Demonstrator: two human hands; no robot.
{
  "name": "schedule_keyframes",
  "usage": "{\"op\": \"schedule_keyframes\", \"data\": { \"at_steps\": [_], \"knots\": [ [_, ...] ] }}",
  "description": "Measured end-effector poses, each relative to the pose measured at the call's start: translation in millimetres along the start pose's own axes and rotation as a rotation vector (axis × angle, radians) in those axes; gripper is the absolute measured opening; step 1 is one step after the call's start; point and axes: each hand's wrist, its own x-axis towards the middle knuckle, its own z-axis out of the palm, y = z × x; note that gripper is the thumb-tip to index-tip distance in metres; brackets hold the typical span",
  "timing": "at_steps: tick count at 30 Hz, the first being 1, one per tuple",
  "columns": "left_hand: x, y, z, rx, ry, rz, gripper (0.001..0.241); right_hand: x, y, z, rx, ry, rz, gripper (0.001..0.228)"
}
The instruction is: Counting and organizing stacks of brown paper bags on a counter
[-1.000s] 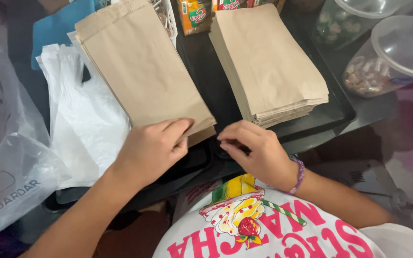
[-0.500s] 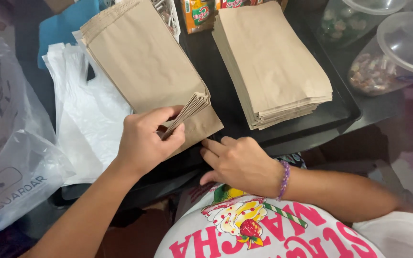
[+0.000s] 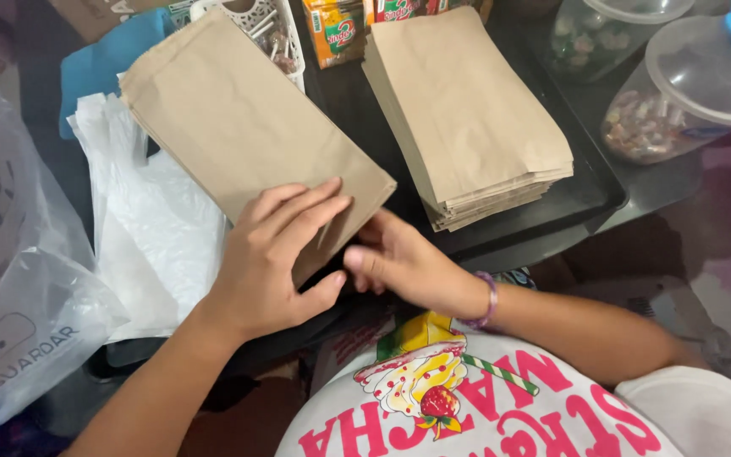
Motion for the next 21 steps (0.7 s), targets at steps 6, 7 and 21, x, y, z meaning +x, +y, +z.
{"op": "schedule_keyframes", "data": {
  "at_steps": [6, 7, 21],
  "knots": [
    [-0.6, -9.2, -1.6, -0.027, -0.134, 0.128, 0.101, 10.0, -34.3, 18.5, 0.44, 0.32, 0.276, 0.048],
    [1.3, -9.0, -5.6, -0.024, -0.13, 0.125, 0.101, 9.8, -30.2, 15.6, 0.437, 0.315, 0.277, 0.048],
    [2.1, -16.7, 8.1, 0.143, 0.336, 0.038, 0.029, 1.6, -55.8, 17.0, 0.547, 0.372, 0.236, 0.035]
  ]
}}
